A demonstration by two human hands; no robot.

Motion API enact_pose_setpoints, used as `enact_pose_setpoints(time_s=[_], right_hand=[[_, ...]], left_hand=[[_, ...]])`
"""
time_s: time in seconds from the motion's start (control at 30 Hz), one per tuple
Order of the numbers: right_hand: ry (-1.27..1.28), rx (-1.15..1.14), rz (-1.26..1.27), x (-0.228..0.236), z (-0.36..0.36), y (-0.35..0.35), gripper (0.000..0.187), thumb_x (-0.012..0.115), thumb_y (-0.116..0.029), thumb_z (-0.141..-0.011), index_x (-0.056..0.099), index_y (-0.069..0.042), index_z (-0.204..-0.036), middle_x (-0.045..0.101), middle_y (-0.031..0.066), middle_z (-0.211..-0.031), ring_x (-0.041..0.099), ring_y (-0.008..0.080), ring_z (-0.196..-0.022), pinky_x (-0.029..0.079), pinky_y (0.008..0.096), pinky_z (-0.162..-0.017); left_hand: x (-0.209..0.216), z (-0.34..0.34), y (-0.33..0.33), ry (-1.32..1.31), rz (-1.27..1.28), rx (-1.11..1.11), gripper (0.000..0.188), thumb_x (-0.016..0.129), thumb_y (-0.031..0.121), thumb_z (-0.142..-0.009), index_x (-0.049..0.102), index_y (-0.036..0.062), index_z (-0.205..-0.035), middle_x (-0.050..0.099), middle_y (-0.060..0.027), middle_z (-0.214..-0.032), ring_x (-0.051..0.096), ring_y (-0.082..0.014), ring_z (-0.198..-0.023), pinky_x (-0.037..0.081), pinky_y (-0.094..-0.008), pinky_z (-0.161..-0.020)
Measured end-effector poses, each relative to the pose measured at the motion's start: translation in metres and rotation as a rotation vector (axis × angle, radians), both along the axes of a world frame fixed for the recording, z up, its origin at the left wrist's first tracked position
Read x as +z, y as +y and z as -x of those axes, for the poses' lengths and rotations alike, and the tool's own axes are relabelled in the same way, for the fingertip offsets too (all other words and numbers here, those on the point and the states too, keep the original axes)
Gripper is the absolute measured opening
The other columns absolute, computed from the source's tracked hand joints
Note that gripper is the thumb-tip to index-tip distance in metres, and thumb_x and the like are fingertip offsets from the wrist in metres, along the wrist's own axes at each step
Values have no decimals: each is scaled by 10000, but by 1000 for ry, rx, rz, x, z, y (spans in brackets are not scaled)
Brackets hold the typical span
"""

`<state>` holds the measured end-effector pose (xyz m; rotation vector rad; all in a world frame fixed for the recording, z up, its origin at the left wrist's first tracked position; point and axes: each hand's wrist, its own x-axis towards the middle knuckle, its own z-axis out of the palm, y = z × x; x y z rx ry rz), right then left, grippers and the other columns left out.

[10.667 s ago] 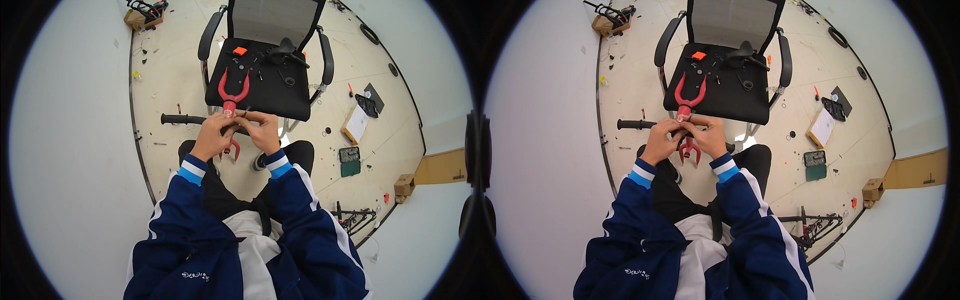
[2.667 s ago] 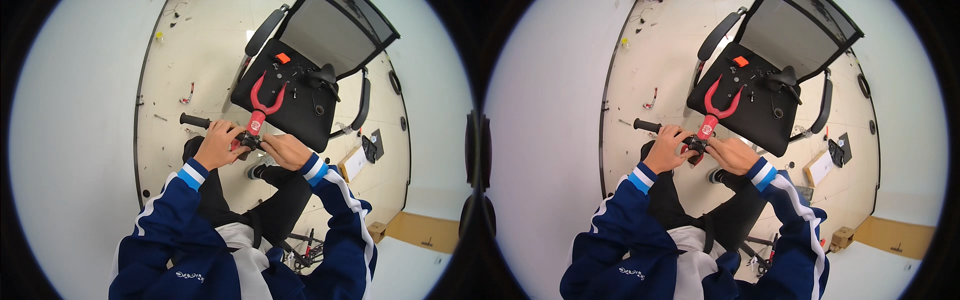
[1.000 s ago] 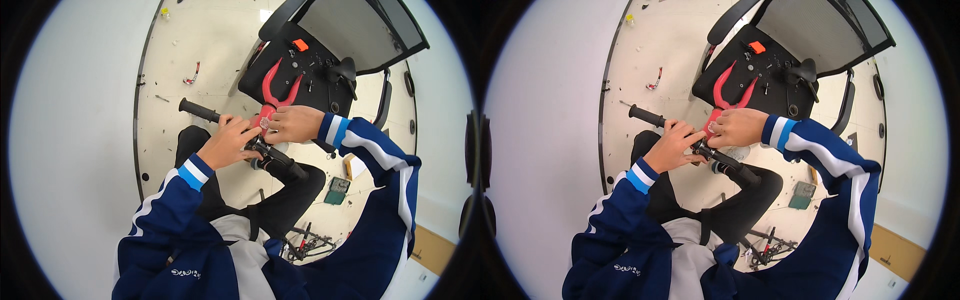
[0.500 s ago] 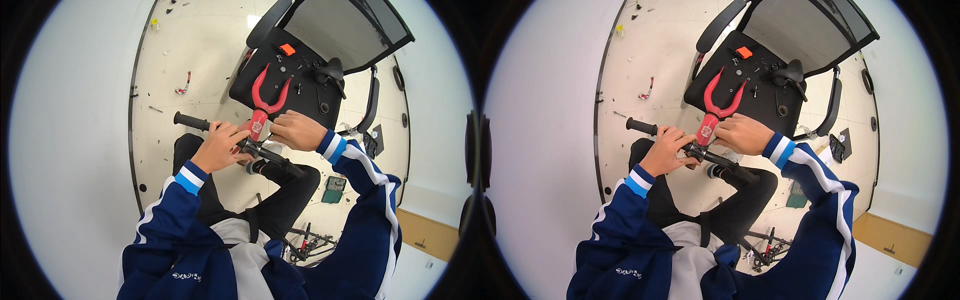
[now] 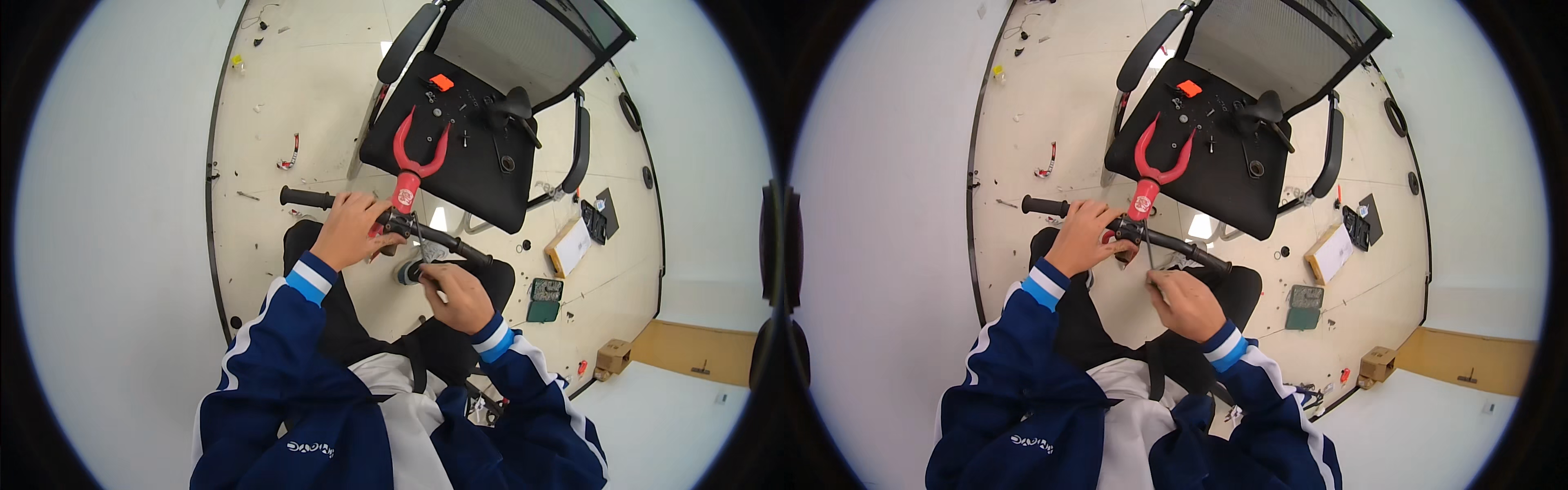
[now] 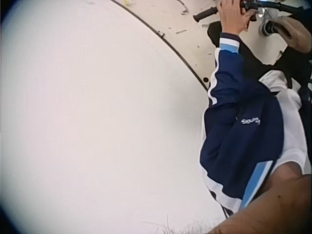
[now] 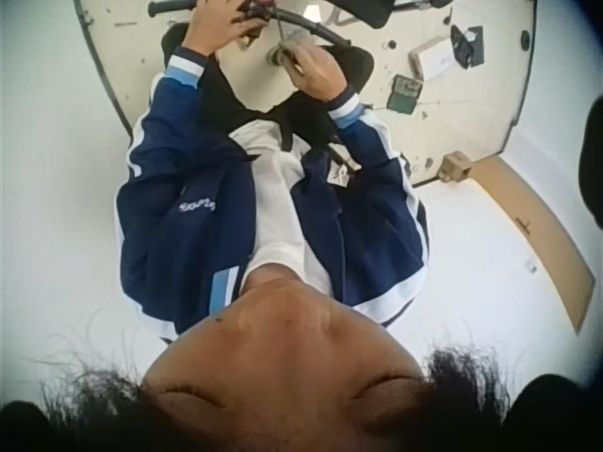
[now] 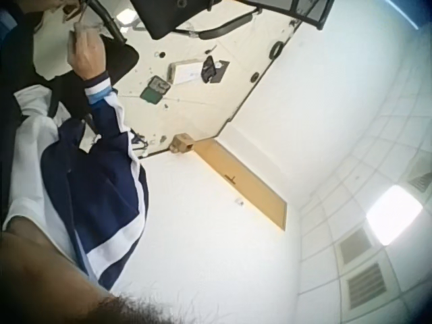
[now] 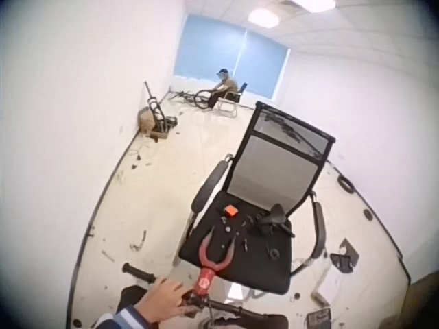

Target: The person sits on the floor and assembles a bicycle handlebar using a red clamp and various small parts. They insert and tighten components, adjust the handlebar position, and secure the assembly.

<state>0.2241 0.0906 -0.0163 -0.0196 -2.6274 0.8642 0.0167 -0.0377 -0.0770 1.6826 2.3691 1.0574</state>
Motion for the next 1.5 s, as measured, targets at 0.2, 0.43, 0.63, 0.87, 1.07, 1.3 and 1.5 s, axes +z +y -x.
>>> enact_pose_setpoints(time_s=[0.2, 0.43, 0.63, 0.87, 1.07, 1.3, 1.5], right_hand=[[-56, 247, -228, 8, 17, 1, 250, 688, -36, -832, 608, 5, -1065, 634, 127, -913, 655, 304, -824, 543, 379, -718], [-129, 438, -332, 19, 49, 5, 181, 690, -129, -853, 623, -27, -986, 604, 101, -868, 634, 288, -756, 522, 397, -685], [-232, 427, -467, 6, 120, 0, 171, 663, -210, -892, 626, -44, -916, 635, 111, -848, 669, 294, -755, 527, 405, -636], [-424, 39, -94, -5, 194, 55, 225, 639, -181, -898, 676, 41, -913, 694, 247, -842, 676, 434, -801, 545, 478, -740], [-412, -135, 44, -3, 173, 86, 207, 660, -140, -900, 674, 63, -938, 698, 233, -803, 705, 374, -755, 555, 390, -708], [-318, -102, 131, -8, 160, 81, 177, 668, -126, -879, 705, 4, -994, 724, 178, -889, 692, 331, -747, 552, 379, -697], [-305, 360, -311, 3, 116, 4, 166, 644, -84, -818, 688, -55, -975, 620, 107, -908, 665, 305, -802, 532, 415, -664]], left_hand=[[-1, 41, -20, -22, 82, -31, 633, 836, 487, -719, 661, 90, -1180, 626, -142, -1072, 567, -339, -1058, 395, -405, -985], [-18, 53, -33, -3, 268, 14, 434, 712, 510, -857, 665, 103, -1002, 627, -127, -921, 600, -339, -859, 436, -441, -819], [-38, 47, -36, 54, 98, 14, 450, 729, 496, -849, 653, 111, -1070, 634, -123, -887, 611, -347, -879, 450, -446, -807], [-28, 53, -47, -2, 163, 109, 493, 719, 547, -833, 657, 82, -985, 654, -109, -838, 615, -334, -841, 446, -438, -807], [-22, 51, -43, 13, 178, 101, 517, 704, 583, -826, 644, 79, -927, 653, -106, -832, 614, -319, -829, 440, -421, -798], [-19, 51, -40, 47, 192, 102, 479, 723, 546, -827, 661, 85, -943, 652, -90, -834, 602, -302, -818, 427, -407, -793], [-22, 54, -43, 6, 184, 119, 535, 696, 598, -826, 666, 83, -970, 660, -116, -848, 612, -336, -845, 440, -427, -799]])
